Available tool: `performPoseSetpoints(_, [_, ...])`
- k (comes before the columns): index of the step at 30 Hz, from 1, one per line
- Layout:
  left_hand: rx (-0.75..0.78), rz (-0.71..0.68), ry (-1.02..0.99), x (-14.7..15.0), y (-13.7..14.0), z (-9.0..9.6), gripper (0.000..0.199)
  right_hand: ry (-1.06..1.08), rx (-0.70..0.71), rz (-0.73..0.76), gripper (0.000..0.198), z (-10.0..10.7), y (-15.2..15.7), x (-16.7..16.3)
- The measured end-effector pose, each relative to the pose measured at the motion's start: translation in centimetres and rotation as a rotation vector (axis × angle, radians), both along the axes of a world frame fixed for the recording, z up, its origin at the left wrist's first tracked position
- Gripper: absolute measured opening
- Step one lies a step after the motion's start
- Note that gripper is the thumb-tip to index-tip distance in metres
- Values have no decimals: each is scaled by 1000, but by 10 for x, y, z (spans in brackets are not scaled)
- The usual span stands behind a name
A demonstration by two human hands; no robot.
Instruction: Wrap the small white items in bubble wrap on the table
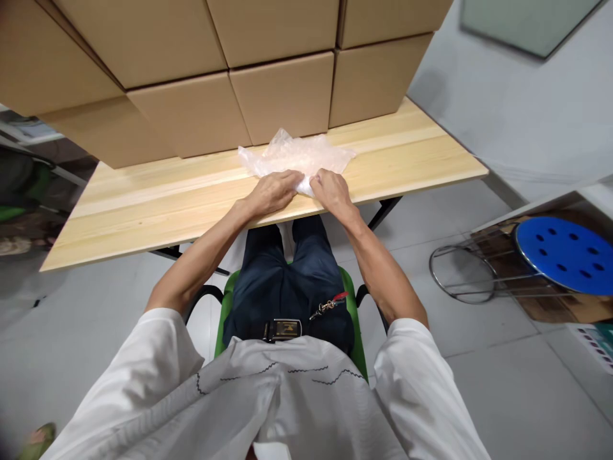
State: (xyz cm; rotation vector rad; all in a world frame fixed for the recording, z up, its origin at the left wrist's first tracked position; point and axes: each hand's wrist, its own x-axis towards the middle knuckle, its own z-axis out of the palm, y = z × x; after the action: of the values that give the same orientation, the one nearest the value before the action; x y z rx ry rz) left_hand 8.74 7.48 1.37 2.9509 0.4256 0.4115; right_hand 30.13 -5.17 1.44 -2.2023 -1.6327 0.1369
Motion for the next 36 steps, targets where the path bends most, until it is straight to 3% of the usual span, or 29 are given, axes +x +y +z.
performPoseSetpoints(5, [-58, -11, 34, 4, 7, 13, 58, -51, 307, 140, 49, -18, -25, 4])
performPoseSetpoints(7, [-97, -41, 42, 8, 11, 17, 60, -147, 338, 223, 52, -21, -32, -3])
performPoseSetpoints(12, [-130, -83, 50, 13, 16, 22, 58, -270, 196, 222, 40, -21, -28, -17])
performPoseSetpoints(16, [-162, -41, 45, 5, 18, 28, 61, -256, 191, 202, 39, -24, -21, -12])
performPoseSetpoints(21, [-302, -46, 22, 0, 26, 39, 62, -137, 202, 244, 48, -27, -16, 2])
performPoseSetpoints(26, [-440, 37, -14, 10, 36, 35, 60, -34, 179, 190, 68, -22, -10, 13])
performPoseSetpoints(29, [-404, 113, 29, 15, 41, 32, 60, -21, 143, 151, 73, -14, -4, 16])
performPoseSetpoints(36, [-282, 216, 65, 3, 51, 31, 58, -94, -25, 23, 63, 14, 3, 5])
